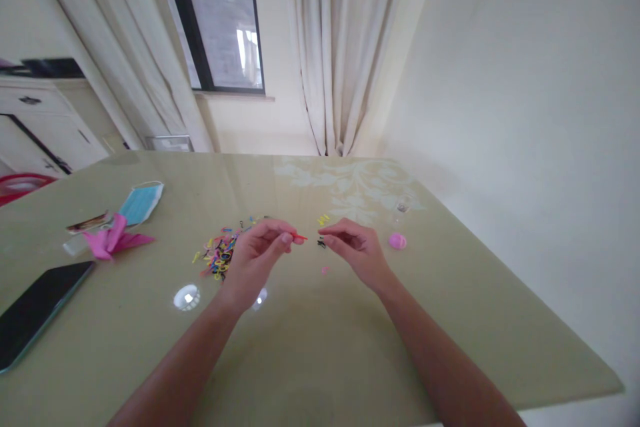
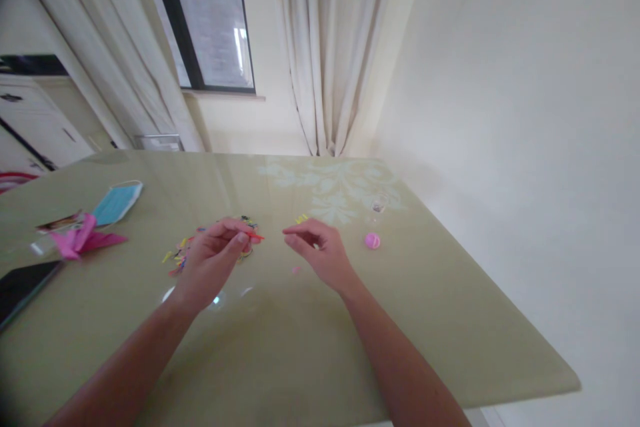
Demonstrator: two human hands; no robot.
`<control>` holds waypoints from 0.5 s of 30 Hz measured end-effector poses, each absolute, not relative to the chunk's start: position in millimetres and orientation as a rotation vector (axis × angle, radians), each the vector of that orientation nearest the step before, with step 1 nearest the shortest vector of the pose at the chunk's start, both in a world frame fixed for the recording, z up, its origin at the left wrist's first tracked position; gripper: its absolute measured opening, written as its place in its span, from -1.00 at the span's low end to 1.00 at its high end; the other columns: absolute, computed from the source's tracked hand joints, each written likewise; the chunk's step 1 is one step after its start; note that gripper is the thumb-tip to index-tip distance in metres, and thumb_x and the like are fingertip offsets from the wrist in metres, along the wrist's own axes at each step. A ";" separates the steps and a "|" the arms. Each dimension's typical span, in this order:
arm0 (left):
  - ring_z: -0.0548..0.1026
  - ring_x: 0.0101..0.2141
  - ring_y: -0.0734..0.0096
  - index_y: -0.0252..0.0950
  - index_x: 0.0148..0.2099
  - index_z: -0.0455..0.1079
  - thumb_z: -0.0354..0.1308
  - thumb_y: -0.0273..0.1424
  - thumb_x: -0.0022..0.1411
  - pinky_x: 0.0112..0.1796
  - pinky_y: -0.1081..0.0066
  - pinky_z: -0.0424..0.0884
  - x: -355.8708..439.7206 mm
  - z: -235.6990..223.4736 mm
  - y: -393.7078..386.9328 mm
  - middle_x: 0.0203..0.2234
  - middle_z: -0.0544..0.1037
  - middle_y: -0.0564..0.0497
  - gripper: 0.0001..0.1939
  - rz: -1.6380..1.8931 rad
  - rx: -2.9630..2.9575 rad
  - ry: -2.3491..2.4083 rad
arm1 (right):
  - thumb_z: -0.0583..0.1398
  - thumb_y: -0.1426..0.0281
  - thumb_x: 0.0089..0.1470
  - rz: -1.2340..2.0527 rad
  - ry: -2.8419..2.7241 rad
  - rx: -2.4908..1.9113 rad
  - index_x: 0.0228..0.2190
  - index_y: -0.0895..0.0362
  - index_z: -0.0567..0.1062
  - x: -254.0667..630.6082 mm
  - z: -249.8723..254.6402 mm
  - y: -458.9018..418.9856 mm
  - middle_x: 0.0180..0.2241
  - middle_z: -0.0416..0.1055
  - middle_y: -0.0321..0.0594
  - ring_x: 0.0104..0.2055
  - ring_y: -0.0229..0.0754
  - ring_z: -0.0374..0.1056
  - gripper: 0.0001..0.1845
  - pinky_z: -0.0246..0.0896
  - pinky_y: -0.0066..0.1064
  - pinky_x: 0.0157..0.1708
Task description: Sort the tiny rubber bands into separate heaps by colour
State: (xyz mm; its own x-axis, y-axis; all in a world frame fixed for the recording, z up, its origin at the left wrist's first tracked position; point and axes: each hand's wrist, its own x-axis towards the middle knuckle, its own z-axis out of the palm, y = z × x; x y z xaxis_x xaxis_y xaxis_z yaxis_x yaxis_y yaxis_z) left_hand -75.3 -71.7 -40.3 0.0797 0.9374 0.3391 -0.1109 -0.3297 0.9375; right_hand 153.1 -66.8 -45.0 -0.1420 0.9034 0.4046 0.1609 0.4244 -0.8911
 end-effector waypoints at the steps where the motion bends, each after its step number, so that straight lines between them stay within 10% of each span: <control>1: 0.54 -0.41 0.40 -0.25 -0.21 0.59 0.39 -0.11 0.26 -0.38 0.44 0.45 -73.2 -37.4 -75.4 -0.41 0.67 -0.05 -0.70 1.410 1.435 0.861 | 0.41 0.09 0.15 0.889 -1.595 -0.902 -0.20 0.03 0.72 148.2 -41.3 -73.3 -0.41 0.53 -0.25 -0.41 -0.23 0.39 -0.69 0.30 -0.39 -0.43; 15: 0.49 -0.40 0.42 -0.25 -0.24 0.59 0.38 -0.13 0.28 -0.33 0.44 0.45 -61.5 -33.0 -82.1 -0.42 0.61 -0.01 -0.72 1.342 1.485 0.798 | 0.42 0.17 0.16 0.840 -1.575 -0.824 -0.28 0.03 0.70 137.1 -33.4 -91.1 -0.46 0.47 -0.26 -0.49 -0.25 0.26 -0.80 0.19 -0.39 -0.52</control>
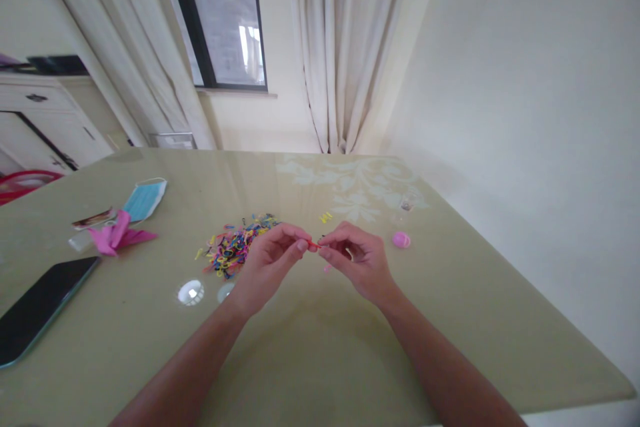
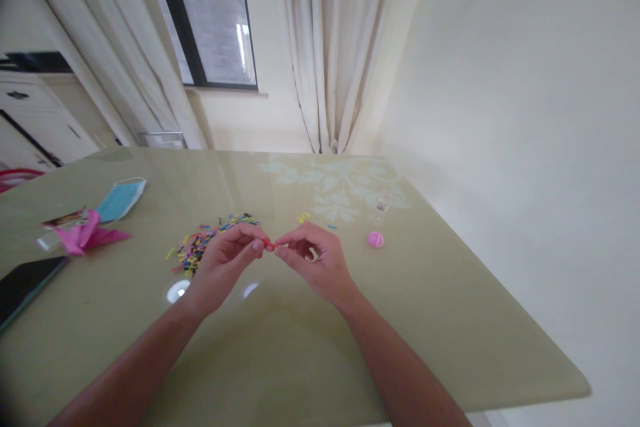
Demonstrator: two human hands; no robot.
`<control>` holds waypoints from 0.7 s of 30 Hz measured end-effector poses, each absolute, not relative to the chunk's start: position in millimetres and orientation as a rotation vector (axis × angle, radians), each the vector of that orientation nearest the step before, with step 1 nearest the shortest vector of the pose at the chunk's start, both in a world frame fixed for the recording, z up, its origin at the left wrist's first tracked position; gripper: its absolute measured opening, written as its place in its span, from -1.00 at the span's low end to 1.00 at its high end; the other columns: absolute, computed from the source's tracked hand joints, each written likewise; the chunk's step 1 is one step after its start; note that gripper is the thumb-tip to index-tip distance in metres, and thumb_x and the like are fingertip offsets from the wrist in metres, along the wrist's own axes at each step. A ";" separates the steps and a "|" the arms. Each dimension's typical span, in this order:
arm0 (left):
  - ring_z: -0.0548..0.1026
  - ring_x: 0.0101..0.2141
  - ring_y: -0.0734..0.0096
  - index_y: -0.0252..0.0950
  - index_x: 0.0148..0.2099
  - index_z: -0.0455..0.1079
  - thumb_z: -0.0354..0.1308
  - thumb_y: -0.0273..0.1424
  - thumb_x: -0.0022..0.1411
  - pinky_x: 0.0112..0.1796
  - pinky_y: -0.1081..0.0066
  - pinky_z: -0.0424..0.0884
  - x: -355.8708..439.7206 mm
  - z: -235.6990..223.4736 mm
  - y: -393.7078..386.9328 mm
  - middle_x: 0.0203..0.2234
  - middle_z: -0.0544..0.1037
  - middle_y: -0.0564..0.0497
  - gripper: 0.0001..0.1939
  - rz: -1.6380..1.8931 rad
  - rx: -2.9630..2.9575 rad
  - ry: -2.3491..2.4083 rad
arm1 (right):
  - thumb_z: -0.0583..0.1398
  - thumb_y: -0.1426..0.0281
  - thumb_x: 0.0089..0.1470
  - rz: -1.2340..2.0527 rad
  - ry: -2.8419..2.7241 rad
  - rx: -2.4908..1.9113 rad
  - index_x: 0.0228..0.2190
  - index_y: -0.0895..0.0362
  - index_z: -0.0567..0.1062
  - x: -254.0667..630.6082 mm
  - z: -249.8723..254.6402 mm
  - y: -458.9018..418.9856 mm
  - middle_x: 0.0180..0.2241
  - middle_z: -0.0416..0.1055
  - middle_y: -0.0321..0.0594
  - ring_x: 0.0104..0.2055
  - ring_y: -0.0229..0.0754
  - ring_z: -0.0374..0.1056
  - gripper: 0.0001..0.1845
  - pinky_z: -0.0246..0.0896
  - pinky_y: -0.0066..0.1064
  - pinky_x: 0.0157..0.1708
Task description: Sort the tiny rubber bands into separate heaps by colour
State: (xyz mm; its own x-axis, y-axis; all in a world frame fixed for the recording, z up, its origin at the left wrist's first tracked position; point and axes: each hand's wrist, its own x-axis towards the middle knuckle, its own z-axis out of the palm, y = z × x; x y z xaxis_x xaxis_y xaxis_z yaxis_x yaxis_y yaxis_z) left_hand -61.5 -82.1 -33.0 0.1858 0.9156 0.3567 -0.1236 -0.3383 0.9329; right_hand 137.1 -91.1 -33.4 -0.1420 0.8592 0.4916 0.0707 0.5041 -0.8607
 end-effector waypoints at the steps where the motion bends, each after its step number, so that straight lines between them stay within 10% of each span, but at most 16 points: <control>1: 0.49 -0.40 0.42 -0.25 -0.24 0.59 0.38 -0.13 0.28 -0.33 0.44 0.45 -61.7 -33.4 -81.5 -0.42 0.61 -0.01 -0.72 1.338 1.491 0.795 | 0.41 0.17 0.17 0.823 -1.590 -0.832 -0.29 0.03 0.70 136.5 -32.7 -91.4 -0.46 0.48 -0.27 -0.50 -0.26 0.24 -0.81 0.18 -0.39 -0.52; 21: 0.57 -0.11 0.19 -0.21 -0.12 0.58 0.16 -0.44 0.42 -0.06 0.27 0.40 -30.5 -90.0 -70.3 -0.15 0.62 -0.04 -0.85 0.563 2.303 1.330 | 0.37 0.24 0.08 0.666 -1.976 -1.716 -0.40 0.07 0.73 245.3 -72.4 -25.2 -0.50 0.53 -0.25 -0.44 -0.22 0.35 -0.82 0.13 -0.41 -0.41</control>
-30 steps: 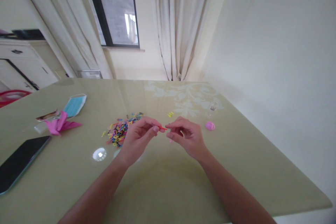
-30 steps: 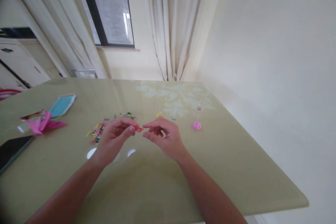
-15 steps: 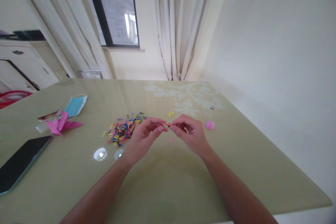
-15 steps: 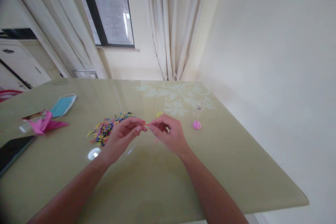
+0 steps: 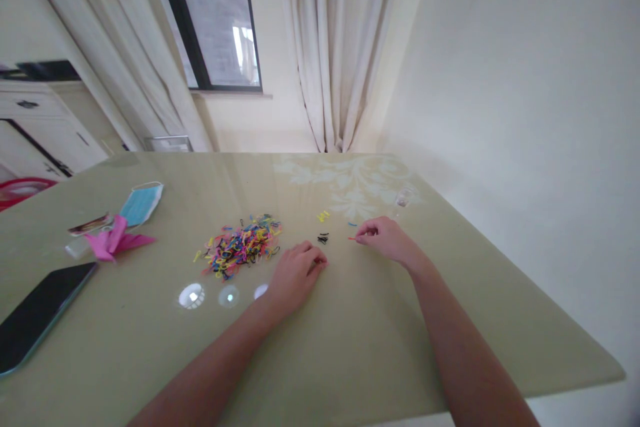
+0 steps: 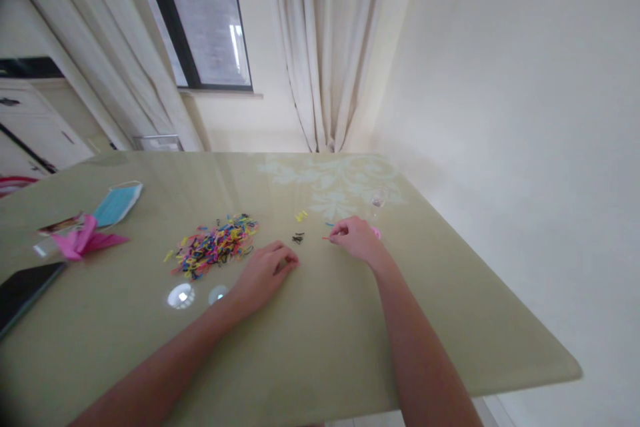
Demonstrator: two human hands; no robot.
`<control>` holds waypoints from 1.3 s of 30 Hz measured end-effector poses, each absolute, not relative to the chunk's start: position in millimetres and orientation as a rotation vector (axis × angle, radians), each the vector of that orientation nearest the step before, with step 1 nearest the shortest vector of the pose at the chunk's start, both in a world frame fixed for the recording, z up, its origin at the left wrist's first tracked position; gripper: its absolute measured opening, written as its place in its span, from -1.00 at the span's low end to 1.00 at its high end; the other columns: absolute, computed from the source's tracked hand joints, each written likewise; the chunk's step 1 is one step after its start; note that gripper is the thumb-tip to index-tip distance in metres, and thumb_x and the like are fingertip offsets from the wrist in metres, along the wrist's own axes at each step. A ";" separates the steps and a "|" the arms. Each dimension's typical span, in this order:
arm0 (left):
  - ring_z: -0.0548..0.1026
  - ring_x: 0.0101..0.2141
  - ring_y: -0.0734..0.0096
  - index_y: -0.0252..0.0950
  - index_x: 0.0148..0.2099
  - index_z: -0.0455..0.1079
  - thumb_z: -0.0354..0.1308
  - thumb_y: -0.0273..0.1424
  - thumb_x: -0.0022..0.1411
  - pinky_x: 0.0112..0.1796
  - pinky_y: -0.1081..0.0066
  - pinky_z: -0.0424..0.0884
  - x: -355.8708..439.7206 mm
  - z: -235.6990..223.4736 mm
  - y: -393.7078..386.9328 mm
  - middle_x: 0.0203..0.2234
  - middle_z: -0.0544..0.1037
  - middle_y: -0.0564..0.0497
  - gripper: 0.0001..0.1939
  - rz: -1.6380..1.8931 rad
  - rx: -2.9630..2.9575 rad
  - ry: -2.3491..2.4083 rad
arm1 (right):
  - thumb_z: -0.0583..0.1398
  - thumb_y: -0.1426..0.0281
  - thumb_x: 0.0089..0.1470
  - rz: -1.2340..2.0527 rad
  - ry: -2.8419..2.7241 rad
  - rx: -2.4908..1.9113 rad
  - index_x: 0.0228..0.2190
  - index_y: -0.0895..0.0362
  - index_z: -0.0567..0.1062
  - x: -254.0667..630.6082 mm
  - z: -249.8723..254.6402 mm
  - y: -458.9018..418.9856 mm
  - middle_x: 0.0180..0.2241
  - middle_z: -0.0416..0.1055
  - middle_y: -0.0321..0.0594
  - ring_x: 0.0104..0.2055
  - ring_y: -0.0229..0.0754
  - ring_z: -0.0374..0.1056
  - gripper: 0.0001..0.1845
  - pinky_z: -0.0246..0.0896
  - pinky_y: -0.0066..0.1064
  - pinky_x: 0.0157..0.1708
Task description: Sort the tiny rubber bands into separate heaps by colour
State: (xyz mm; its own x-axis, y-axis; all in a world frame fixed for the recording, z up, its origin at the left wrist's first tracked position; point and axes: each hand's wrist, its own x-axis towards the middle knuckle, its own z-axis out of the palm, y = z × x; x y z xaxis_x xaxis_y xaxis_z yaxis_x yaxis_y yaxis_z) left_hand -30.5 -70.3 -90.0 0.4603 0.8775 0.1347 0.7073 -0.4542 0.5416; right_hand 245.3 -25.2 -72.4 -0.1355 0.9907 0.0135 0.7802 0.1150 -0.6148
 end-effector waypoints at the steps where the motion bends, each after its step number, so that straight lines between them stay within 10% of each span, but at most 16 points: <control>1: 0.57 -0.11 0.19 -0.21 -0.12 0.57 0.15 -0.44 0.43 -0.06 0.26 0.39 -30.7 -90.4 -69.0 -0.15 0.62 -0.04 -0.84 0.565 2.301 1.337 | 0.37 0.26 0.08 0.653 -1.984 -1.745 -0.40 0.06 0.74 246.0 -73.5 -24.2 -0.50 0.53 -0.25 -0.44 -0.22 0.36 -0.84 0.14 -0.41 -0.41; 16: 0.58 -0.27 0.29 -0.21 0.04 0.57 0.21 -0.39 0.38 -0.15 0.32 0.45 -53.6 -82.0 -54.9 -0.14 0.64 -0.05 -0.77 0.684 2.206 1.271 | 0.36 0.43 0.06 0.667 -2.026 -1.870 -0.41 0.01 0.76 247.9 -70.7 -25.4 -0.42 0.64 -0.23 -0.34 -0.13 0.49 -0.88 0.24 -0.35 -0.31; 25: 0.57 -0.03 -0.14 -0.20 -0.19 0.63 0.21 -0.40 0.33 0.06 -0.06 0.37 -103.0 -67.4 -48.3 -0.14 0.67 -0.16 -0.86 0.347 2.422 1.934 | 0.33 0.34 0.09 0.519 -1.944 -1.857 -0.36 0.01 0.76 240.3 -65.3 -28.1 -0.45 0.60 -0.20 -0.36 -0.13 0.44 -0.85 0.21 -0.36 -0.33; 39: 0.59 -0.35 0.38 -0.25 -0.24 0.60 0.47 -0.11 0.15 -0.26 0.39 0.52 -75.6 -37.5 -66.4 -0.32 0.72 -0.05 -0.68 1.288 1.375 0.847 | 0.33 0.25 0.20 0.649 -1.849 -1.229 -0.33 0.09 0.71 173.4 -41.7 -59.7 -0.47 0.48 -0.27 -0.47 -0.27 0.23 -0.81 0.11 -0.40 -0.44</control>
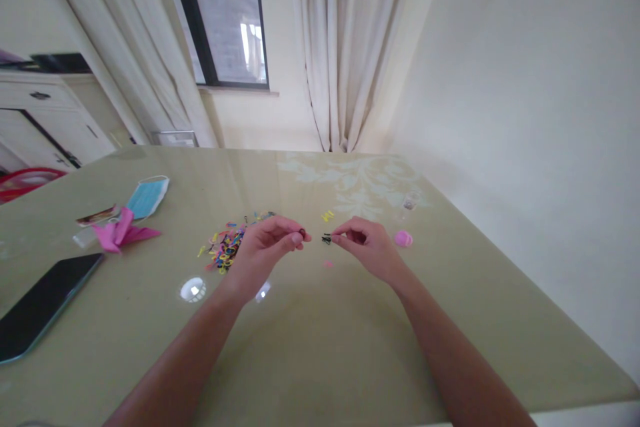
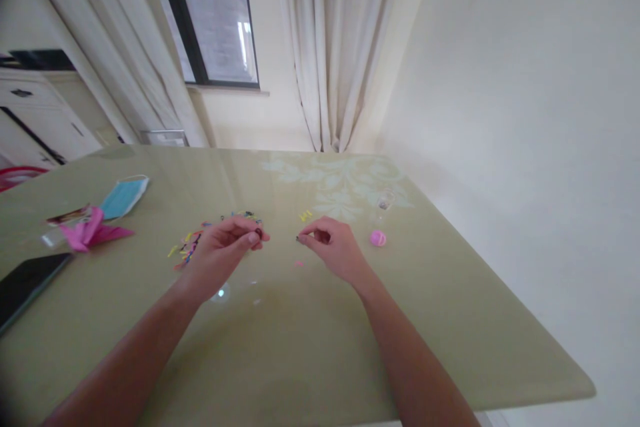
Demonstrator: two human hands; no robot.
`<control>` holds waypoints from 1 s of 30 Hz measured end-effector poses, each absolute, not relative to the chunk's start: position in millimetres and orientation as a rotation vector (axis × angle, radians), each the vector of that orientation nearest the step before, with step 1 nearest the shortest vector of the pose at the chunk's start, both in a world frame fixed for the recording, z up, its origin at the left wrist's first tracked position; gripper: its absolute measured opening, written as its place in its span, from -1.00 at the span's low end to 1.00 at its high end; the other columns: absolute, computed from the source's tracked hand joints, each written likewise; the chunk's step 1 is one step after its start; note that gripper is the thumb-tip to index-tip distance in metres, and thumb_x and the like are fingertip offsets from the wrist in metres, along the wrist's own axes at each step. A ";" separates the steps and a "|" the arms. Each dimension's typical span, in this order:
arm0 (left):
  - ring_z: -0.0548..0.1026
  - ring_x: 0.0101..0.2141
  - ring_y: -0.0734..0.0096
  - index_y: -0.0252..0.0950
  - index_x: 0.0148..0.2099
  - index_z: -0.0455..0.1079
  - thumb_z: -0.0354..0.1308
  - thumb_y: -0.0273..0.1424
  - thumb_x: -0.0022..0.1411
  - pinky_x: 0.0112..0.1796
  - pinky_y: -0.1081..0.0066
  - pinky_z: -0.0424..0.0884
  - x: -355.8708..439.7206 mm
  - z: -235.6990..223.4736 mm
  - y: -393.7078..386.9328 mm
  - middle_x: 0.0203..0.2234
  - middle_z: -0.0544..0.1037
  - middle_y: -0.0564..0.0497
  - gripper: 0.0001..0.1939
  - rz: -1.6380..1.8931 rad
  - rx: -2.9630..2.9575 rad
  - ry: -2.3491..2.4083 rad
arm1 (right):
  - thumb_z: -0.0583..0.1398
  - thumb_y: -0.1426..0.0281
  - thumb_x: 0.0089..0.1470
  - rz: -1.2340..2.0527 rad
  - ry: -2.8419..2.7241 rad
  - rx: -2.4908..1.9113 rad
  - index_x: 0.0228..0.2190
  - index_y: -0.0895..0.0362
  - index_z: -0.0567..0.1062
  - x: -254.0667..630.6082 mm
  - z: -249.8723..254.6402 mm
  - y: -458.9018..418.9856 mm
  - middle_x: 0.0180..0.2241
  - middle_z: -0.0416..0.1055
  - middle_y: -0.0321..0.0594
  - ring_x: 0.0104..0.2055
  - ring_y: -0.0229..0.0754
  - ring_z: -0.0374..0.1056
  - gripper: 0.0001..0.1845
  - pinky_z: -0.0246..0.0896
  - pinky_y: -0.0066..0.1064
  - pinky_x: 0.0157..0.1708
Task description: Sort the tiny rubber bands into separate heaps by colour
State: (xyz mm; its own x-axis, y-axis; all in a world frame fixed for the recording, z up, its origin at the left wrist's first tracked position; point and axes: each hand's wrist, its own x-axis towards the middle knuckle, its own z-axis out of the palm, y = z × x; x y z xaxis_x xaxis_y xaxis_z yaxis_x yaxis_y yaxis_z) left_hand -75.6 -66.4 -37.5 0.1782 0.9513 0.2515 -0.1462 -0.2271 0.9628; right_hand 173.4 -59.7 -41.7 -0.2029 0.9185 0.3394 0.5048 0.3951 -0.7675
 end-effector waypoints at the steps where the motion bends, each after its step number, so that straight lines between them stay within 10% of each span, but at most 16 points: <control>1: 0.59 -0.36 0.40 -0.25 -0.26 0.60 0.49 -0.11 0.12 -0.26 0.40 0.53 -73.3 -34.8 -70.8 -0.35 0.72 -0.05 -0.68 1.307 1.311 0.791 | 0.34 0.23 0.20 0.683 -1.831 -1.164 -0.33 0.09 0.71 167.2 -40.2 -63.8 -0.47 0.47 -0.28 -0.48 -0.27 0.22 -0.80 0.10 -0.40 -0.45; 17: 0.61 -0.39 0.38 -0.27 -0.25 0.67 0.47 -0.21 0.19 -0.31 0.41 0.54 -65.2 -38.6 -74.4 -0.43 0.69 -0.04 -0.78 1.272 1.502 0.804 | 0.46 0.13 0.10 0.909 -1.625 -0.898 -0.22 0.02 0.74 147.3 -31.1 -83.6 -0.49 0.40 -0.33 -0.52 -0.30 0.20 -0.73 0.12 -0.43 -0.53; 30: 0.62 -0.13 0.17 -0.20 -0.06 0.64 0.11 -0.29 0.41 -0.04 0.22 0.51 -98.6 -62.7 -34.3 -0.17 0.72 -0.08 -0.73 1.285 2.032 1.510 | 0.31 0.27 0.27 0.436 -1.786 -1.253 -0.28 0.04 0.75 160.3 -73.1 -49.9 -0.35 0.60 -0.16 -0.45 -0.21 0.38 -0.81 0.30 -0.35 -0.36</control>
State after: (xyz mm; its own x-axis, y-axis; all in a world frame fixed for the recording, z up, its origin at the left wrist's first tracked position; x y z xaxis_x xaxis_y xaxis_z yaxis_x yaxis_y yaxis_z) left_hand -98.6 -34.3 -62.7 0.0465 0.8789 0.4748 0.6095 -0.4015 0.6836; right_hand 160.3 -49.9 -73.1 -0.0983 0.8827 0.4595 0.5720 0.4279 -0.6997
